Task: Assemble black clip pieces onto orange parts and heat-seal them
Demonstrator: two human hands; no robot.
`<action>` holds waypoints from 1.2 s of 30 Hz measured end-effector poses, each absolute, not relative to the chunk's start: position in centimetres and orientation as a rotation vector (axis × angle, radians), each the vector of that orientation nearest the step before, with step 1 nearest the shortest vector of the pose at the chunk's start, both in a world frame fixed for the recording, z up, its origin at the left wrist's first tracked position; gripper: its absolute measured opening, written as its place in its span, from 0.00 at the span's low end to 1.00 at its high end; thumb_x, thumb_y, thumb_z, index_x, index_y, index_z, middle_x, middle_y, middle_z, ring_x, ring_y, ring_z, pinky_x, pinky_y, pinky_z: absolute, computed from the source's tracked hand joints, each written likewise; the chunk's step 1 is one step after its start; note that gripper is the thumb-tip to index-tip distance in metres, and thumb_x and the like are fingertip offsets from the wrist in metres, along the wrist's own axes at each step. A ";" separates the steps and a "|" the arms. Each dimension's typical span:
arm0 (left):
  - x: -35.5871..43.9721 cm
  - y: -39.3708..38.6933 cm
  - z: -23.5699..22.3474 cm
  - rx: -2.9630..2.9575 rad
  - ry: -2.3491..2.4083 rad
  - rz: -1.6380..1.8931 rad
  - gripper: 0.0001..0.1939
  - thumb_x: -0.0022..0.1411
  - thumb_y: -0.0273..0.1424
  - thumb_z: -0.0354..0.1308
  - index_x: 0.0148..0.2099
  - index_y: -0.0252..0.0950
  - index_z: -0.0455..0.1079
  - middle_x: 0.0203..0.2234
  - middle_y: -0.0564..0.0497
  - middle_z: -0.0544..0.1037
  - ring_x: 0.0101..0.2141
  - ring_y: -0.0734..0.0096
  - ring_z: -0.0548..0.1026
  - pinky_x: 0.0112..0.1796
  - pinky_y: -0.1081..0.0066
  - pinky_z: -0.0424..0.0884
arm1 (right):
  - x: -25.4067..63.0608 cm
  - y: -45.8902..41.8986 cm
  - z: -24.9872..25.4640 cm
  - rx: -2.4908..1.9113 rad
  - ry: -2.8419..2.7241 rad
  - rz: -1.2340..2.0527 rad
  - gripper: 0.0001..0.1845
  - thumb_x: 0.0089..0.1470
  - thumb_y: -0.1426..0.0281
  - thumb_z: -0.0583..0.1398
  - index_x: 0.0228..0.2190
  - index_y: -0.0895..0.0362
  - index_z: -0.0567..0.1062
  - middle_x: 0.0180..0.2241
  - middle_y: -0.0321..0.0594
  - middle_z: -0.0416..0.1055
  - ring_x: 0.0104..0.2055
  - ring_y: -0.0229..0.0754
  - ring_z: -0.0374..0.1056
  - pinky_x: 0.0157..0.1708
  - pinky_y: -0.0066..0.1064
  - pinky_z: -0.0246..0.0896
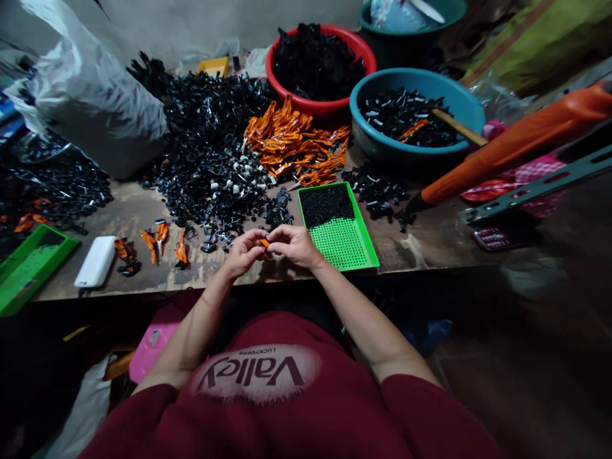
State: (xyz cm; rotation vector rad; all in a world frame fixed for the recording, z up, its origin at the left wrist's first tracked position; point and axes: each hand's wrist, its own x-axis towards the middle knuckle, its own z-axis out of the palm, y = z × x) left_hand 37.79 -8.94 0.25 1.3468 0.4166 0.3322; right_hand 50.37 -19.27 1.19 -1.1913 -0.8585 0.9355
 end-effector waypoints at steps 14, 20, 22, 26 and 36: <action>37.3 -11.3 1.1 1.285 0.561 0.505 0.16 0.44 0.37 0.64 0.35 0.35 0.67 0.24 0.53 0.72 0.23 0.77 0.68 0.25 0.76 0.65 | 49.7 -20.3 2.6 -1.179 -0.938 0.898 0.14 0.40 0.64 0.67 0.27 0.60 0.74 0.25 0.37 0.72 0.26 0.37 0.69 0.27 0.27 0.67; 37.3 -11.6 1.4 1.243 0.551 0.472 0.18 0.44 0.38 0.64 0.36 0.35 0.65 0.24 0.53 0.71 0.23 0.77 0.68 0.25 0.76 0.65 | 50.1 -20.7 3.2 -1.194 -1.131 0.721 0.08 0.45 0.67 0.64 0.28 0.59 0.76 0.28 0.39 0.72 0.28 0.37 0.68 0.29 0.27 0.66; 37.4 -11.9 1.5 1.218 0.550 0.477 0.19 0.44 0.38 0.64 0.37 0.35 0.64 0.24 0.54 0.71 0.22 0.78 0.67 0.25 0.75 0.66 | 49.9 -20.9 3.2 -1.210 -1.138 0.666 0.06 0.48 0.67 0.62 0.28 0.59 0.76 0.28 0.40 0.72 0.28 0.37 0.68 0.28 0.27 0.66; 37.4 -12.3 2.0 1.242 0.527 0.448 0.15 0.47 0.36 0.62 0.37 0.36 0.64 0.24 0.54 0.70 0.23 0.78 0.66 0.26 0.76 0.65 | 49.8 -21.2 3.1 -1.260 -1.135 0.637 0.08 0.48 0.66 0.62 0.26 0.58 0.75 0.27 0.40 0.71 0.27 0.37 0.68 0.28 0.28 0.65; 37.1 -11.8 2.8 1.340 0.498 0.358 0.12 0.48 0.31 0.60 0.36 0.35 0.65 0.24 0.54 0.70 0.24 0.78 0.66 0.26 0.77 0.63 | 48.8 -21.4 2.9 -1.339 -0.976 0.735 0.12 0.43 0.62 0.64 0.25 0.59 0.73 0.25 0.38 0.72 0.25 0.38 0.68 0.26 0.28 0.67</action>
